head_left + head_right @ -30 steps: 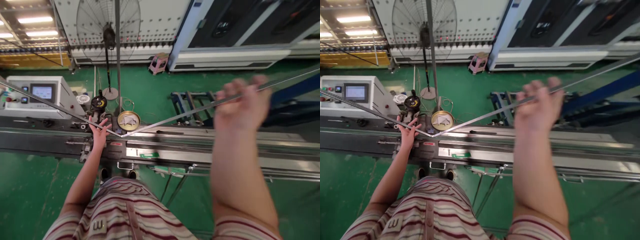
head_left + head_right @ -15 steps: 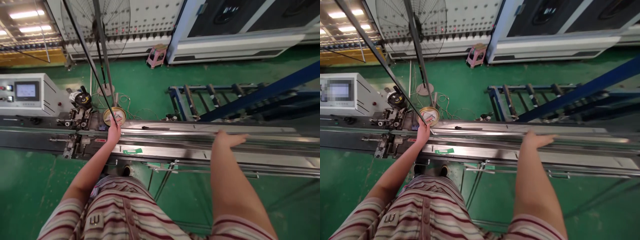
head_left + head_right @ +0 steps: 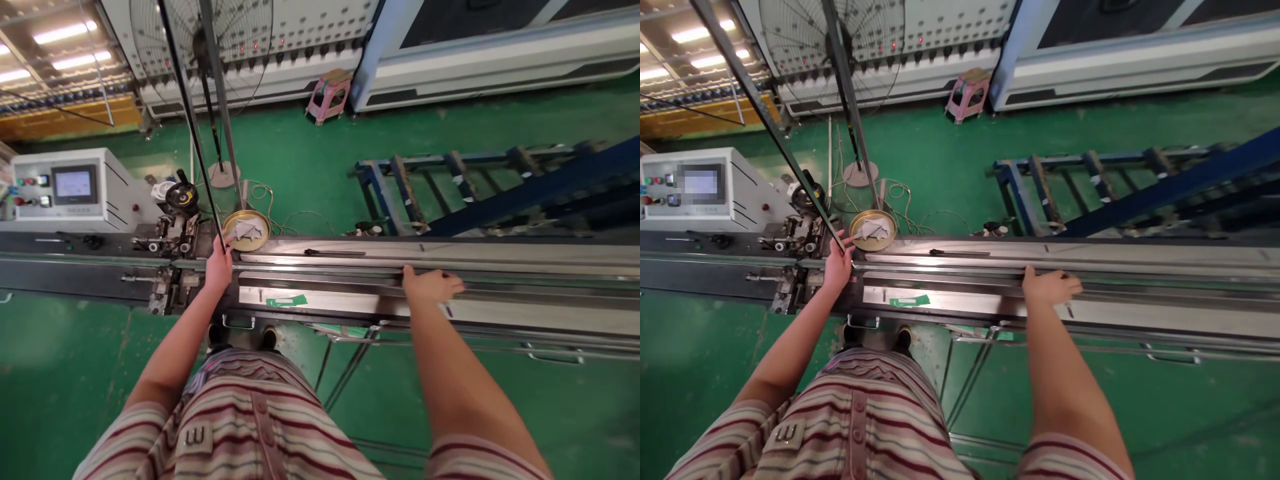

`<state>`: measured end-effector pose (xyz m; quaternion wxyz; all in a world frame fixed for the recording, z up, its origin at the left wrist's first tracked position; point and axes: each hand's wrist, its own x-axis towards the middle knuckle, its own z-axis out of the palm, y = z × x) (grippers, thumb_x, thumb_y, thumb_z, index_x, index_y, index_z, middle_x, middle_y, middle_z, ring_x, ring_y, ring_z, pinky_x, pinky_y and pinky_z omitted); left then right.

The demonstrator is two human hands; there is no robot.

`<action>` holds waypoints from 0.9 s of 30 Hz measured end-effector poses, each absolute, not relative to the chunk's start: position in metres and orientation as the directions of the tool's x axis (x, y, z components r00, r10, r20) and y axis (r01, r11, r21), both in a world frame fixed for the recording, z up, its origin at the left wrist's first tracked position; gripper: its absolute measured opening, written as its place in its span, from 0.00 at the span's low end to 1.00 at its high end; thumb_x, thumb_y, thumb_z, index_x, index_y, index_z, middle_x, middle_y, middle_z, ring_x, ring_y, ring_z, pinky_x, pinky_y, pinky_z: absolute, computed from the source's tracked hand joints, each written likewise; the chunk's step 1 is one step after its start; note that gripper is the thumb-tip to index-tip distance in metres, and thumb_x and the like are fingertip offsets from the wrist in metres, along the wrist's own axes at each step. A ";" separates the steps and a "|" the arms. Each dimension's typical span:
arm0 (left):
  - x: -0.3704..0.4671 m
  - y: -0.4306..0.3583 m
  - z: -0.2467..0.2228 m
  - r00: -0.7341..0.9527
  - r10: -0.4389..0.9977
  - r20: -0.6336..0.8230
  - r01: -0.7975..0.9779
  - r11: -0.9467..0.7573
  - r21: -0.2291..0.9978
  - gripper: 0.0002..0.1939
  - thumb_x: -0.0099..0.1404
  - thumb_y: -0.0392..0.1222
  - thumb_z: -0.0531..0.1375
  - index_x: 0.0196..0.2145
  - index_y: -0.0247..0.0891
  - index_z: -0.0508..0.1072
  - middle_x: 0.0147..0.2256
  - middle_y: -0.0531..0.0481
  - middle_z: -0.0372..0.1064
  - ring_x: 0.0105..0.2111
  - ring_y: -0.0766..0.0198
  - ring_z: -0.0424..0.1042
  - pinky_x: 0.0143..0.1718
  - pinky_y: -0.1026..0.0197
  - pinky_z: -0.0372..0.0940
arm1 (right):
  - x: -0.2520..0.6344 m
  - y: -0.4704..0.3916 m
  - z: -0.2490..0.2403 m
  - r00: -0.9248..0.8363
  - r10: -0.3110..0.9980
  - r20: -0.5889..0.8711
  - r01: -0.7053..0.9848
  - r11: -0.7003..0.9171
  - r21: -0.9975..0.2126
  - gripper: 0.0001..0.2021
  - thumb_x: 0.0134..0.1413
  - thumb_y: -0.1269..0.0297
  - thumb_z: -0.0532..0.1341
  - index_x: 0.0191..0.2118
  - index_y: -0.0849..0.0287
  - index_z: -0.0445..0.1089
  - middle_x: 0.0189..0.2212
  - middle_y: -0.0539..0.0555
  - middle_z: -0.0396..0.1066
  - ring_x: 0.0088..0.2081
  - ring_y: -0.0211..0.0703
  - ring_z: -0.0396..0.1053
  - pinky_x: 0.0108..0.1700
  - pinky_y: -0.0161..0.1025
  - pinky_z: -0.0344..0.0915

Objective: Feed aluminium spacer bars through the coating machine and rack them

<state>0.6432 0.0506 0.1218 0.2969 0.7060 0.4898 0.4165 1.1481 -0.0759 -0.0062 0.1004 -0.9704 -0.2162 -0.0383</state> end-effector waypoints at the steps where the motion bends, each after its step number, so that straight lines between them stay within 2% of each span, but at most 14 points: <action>1: 0.625 0.056 0.121 0.161 0.939 0.305 0.448 -0.345 0.825 0.26 0.70 0.35 0.50 0.65 0.41 0.52 0.54 0.39 0.70 0.47 0.59 0.76 0.48 0.57 0.70 | 1.130 -0.075 -0.007 0.908 0.400 0.125 0.418 -0.887 -0.195 0.30 0.57 0.50 0.60 0.56 0.73 0.69 0.55 0.82 0.57 0.57 0.69 0.52 0.49 0.60 0.59; 3: 0.588 0.067 0.120 0.138 0.938 0.317 0.452 -0.345 0.823 0.24 0.70 0.35 0.50 0.63 0.41 0.53 0.54 0.39 0.70 0.46 0.60 0.76 0.48 0.58 0.71 | 1.095 -0.072 -0.007 0.894 0.422 0.151 0.447 -0.869 -0.212 0.25 0.59 0.51 0.59 0.54 0.66 0.72 0.57 0.76 0.60 0.59 0.66 0.52 0.54 0.58 0.57; 6: 0.531 0.084 0.117 0.115 0.938 0.326 0.457 -0.341 0.822 0.22 0.70 0.35 0.50 0.60 0.40 0.55 0.53 0.39 0.70 0.45 0.61 0.76 0.47 0.58 0.71 | 1.046 -0.064 -0.005 0.825 0.544 0.154 0.564 -0.811 -0.154 0.22 0.62 0.54 0.56 0.51 0.66 0.74 0.54 0.74 0.66 0.61 0.64 0.53 0.56 0.58 0.55; 10: 0.456 0.103 0.114 0.079 0.939 0.335 0.477 -0.331 0.814 0.21 0.70 0.35 0.51 0.59 0.39 0.55 0.51 0.39 0.71 0.46 0.61 0.76 0.49 0.58 0.71 | 0.979 -0.044 -0.002 0.769 0.630 0.109 0.638 -0.768 -0.061 0.23 0.64 0.55 0.51 0.49 0.68 0.74 0.49 0.73 0.71 0.59 0.63 0.58 0.56 0.58 0.54; 19: 0.301 0.146 0.113 -0.019 0.941 0.338 0.595 -0.261 0.760 0.22 0.71 0.36 0.50 0.60 0.37 0.52 0.48 0.38 0.74 0.45 0.60 0.77 0.45 0.60 0.71 | 0.823 -0.003 -0.001 0.631 0.767 0.116 0.771 -0.636 0.008 0.27 0.64 0.52 0.47 0.45 0.71 0.74 0.43 0.72 0.73 0.52 0.62 0.65 0.56 0.60 0.54; 24: 0.224 0.166 0.128 -0.097 0.949 0.300 0.715 -0.143 0.684 0.24 0.70 0.35 0.52 0.61 0.35 0.51 0.46 0.39 0.76 0.44 0.58 0.78 0.44 0.58 0.71 | 0.751 0.010 0.012 0.527 0.845 0.090 0.849 -0.527 -0.027 0.27 0.65 0.53 0.47 0.52 0.71 0.71 0.49 0.73 0.71 0.57 0.63 0.61 0.59 0.62 0.51; 27: 0.203 0.175 0.143 -0.172 0.939 0.298 0.773 -0.059 0.632 0.24 0.69 0.35 0.53 0.60 0.31 0.52 0.43 0.38 0.77 0.38 0.57 0.78 0.41 0.56 0.72 | 0.716 0.008 0.020 0.446 0.892 0.069 0.892 -0.436 -0.123 0.26 0.65 0.53 0.48 0.56 0.68 0.69 0.55 0.72 0.68 0.61 0.63 0.57 0.61 0.64 0.48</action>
